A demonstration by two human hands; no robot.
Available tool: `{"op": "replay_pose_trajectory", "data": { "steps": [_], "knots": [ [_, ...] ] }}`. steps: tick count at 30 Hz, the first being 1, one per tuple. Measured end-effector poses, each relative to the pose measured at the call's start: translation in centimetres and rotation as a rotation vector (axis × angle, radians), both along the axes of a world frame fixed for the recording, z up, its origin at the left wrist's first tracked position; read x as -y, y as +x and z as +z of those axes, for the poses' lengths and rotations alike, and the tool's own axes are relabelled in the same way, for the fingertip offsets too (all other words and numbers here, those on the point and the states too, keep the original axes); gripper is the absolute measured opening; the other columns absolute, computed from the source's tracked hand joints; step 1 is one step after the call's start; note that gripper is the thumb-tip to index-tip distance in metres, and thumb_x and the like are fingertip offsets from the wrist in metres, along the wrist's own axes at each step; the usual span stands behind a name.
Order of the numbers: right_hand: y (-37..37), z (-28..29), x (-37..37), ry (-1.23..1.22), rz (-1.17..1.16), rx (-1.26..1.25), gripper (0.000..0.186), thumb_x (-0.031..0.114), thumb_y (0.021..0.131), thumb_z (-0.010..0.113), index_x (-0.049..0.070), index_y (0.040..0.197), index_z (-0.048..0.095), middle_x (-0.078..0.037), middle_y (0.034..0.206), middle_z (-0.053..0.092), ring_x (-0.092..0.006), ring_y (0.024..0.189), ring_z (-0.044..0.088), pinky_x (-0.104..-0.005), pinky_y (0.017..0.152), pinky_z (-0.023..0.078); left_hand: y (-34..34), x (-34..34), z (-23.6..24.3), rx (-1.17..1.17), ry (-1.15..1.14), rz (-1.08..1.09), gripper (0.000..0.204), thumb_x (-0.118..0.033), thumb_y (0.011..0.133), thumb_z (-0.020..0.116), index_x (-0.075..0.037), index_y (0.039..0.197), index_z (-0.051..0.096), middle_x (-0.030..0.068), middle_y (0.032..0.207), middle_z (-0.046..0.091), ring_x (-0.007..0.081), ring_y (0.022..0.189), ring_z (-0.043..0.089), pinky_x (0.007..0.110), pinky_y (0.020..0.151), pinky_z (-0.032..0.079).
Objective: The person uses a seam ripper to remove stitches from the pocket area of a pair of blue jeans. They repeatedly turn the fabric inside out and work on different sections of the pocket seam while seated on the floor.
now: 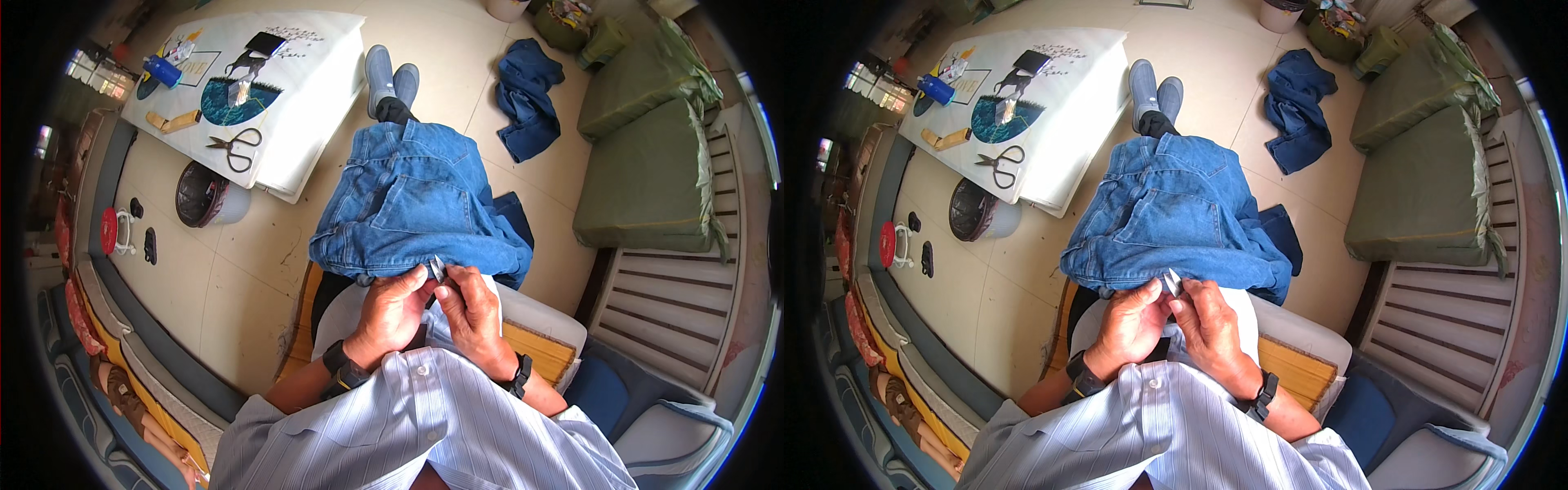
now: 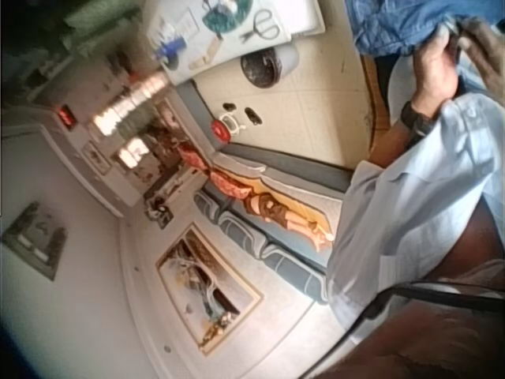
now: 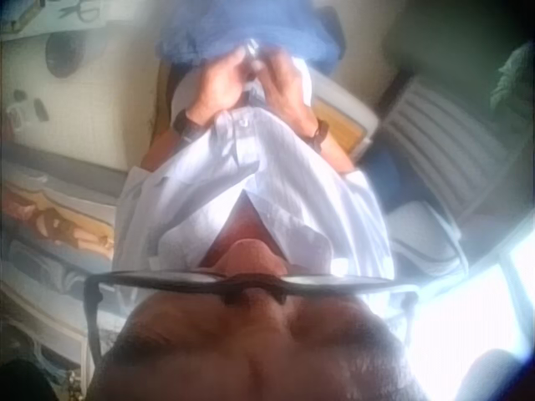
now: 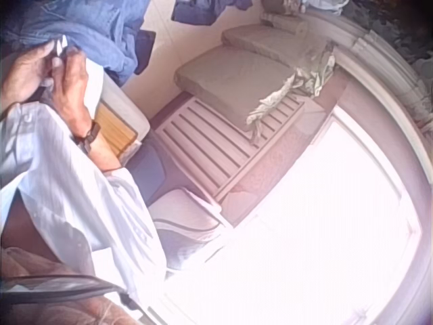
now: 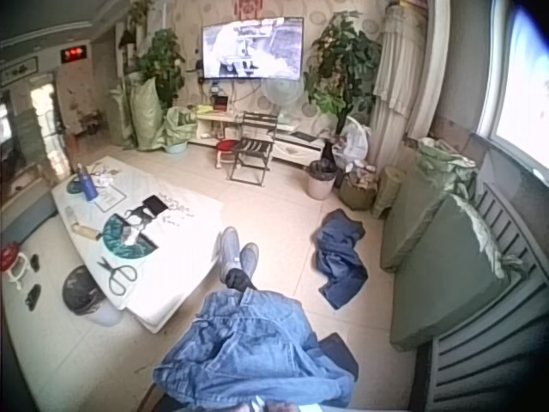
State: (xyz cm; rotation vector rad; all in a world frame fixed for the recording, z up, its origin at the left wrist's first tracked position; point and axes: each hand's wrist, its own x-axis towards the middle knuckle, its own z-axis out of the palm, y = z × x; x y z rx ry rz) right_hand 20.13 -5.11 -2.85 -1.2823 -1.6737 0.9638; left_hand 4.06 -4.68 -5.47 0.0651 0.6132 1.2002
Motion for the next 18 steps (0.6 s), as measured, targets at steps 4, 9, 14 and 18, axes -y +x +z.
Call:
{"op": "replay_pose_trajectory", "data": {
  "steps": [4, 9, 14, 18],
  "knots": [
    [0.03, -0.10, -0.06, 0.006, 0.006, -0.020, 0.028, 0.008, 0.101, 0.071, -0.003, 0.125, 0.063, -0.016, 0.096, 0.063, -0.0301, 0.083, 0.067, -0.0374, 0.072, 0.054, 0.03, 0.03, 0.06, 0.012, -0.024, -0.003, 0.024, -0.007, 0.102, 0.068, -0.009, 0.126, 0.070, 0.0062, 0.122, 0.072, 0.0205, 0.114, 0.068, 0.039, 0.104, 0.052],
    [-0.07, -0.15, -0.05, 0.028, -0.008, 0.009, 0.027, 0.008, 0.101, 0.071, -0.003, 0.125, 0.063, -0.017, 0.097, 0.064, -0.0315, 0.083, 0.068, -0.0386, 0.072, 0.054, 0.16, -0.09, 0.35, -0.008, -0.028, 0.001, 0.024, -0.006, 0.102, 0.067, -0.008, 0.126, 0.070, 0.0064, 0.122, 0.073, 0.0201, 0.112, 0.068, 0.037, 0.103, 0.053],
    [-0.11, -0.17, -0.07, 0.036, -0.015, 0.026, 0.027, 0.008, 0.100, 0.072, -0.003, 0.124, 0.063, -0.018, 0.097, 0.065, -0.0334, 0.083, 0.068, -0.0397, 0.072, 0.055, 0.25, 0.12, -0.07, -0.038, 0.001, 0.006, 0.022, -0.010, 0.104, 0.065, -0.009, 0.126, 0.068, 0.0067, 0.124, 0.073, 0.0215, 0.114, 0.068, 0.040, 0.103, 0.053],
    [-0.08, -0.23, -0.09, 0.027, -0.010, 0.011, 0.027, 0.008, 0.100, 0.073, -0.003, 0.123, 0.064, -0.017, 0.096, 0.065, -0.0338, 0.082, 0.068, -0.0399, 0.071, 0.054, 0.25, 0.08, -0.08, -0.048, 0.008, -0.004, 0.022, -0.011, 0.104, 0.065, -0.009, 0.126, 0.068, 0.0063, 0.123, 0.073, 0.0215, 0.115, 0.068, 0.040, 0.103, 0.053]
  ]
}}
